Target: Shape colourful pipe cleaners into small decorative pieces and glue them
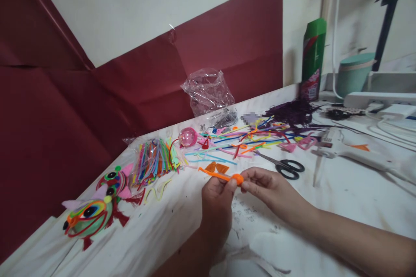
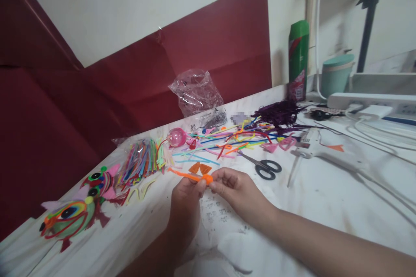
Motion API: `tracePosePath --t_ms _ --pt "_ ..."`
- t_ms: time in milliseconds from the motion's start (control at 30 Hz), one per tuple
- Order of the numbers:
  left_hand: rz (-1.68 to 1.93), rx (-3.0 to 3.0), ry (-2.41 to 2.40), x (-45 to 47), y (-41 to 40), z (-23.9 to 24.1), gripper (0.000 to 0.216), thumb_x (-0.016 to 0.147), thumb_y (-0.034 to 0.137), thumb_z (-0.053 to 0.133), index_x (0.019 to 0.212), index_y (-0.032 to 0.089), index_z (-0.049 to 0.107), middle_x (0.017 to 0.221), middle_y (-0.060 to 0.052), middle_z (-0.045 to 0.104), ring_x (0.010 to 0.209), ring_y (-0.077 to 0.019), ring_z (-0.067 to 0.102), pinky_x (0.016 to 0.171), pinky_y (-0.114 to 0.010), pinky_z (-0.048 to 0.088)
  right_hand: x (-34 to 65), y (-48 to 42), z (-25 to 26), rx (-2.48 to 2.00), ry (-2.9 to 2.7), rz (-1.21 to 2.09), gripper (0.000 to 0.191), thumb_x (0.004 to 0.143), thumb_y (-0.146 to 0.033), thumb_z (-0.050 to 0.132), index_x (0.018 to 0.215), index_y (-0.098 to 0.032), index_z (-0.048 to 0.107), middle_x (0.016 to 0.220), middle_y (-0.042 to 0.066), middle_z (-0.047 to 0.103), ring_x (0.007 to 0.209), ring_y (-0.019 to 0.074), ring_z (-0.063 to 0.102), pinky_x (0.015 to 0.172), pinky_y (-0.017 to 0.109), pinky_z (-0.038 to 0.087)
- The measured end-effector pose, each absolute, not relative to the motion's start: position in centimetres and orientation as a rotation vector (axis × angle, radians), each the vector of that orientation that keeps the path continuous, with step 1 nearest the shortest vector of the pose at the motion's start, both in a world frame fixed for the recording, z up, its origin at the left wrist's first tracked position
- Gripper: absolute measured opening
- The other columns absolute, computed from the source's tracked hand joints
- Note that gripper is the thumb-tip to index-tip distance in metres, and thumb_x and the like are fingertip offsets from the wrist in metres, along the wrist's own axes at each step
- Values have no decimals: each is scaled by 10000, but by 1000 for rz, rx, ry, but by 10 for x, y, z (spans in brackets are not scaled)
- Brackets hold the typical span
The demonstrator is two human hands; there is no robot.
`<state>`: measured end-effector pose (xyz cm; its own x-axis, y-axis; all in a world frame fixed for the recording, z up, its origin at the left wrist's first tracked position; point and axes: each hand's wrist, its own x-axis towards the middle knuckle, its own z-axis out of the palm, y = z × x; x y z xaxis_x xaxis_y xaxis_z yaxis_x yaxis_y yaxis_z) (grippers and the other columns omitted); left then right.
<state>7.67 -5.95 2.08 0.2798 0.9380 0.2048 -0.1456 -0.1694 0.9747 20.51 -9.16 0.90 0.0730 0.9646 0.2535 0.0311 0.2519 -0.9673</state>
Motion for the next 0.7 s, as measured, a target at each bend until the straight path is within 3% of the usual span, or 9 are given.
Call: tracePosePath --t_ms 433,600,700 --pt "964 1811 1041 68 -48 20 109 673 215 575 608 134 607 596 -12 576 612 -140 508 603 -243 399 220 -89 11 -1313 -1653 669 239 807 -361 477 655 -181 521 586 -15 527 558 124 459 530 232 349" --pt "796 2086 869 59 -43 35 92 662 146 560 579 144 601 577 0 545 594 -128 490 605 -238 382 223 -88 14 -1291 -1685 816 224 759 -367 554 640 -177 560 553 -25 529 523 112 443 495 220 327" --pt "892 1973 799 59 -44 35 87 671 146 556 591 142 590 590 -3 542 599 -125 489 601 -233 390 219 -87 13 -1132 -1525 1015 276 747 -437 560 678 -170 577 591 -14 557 568 118 491 551 235 379"
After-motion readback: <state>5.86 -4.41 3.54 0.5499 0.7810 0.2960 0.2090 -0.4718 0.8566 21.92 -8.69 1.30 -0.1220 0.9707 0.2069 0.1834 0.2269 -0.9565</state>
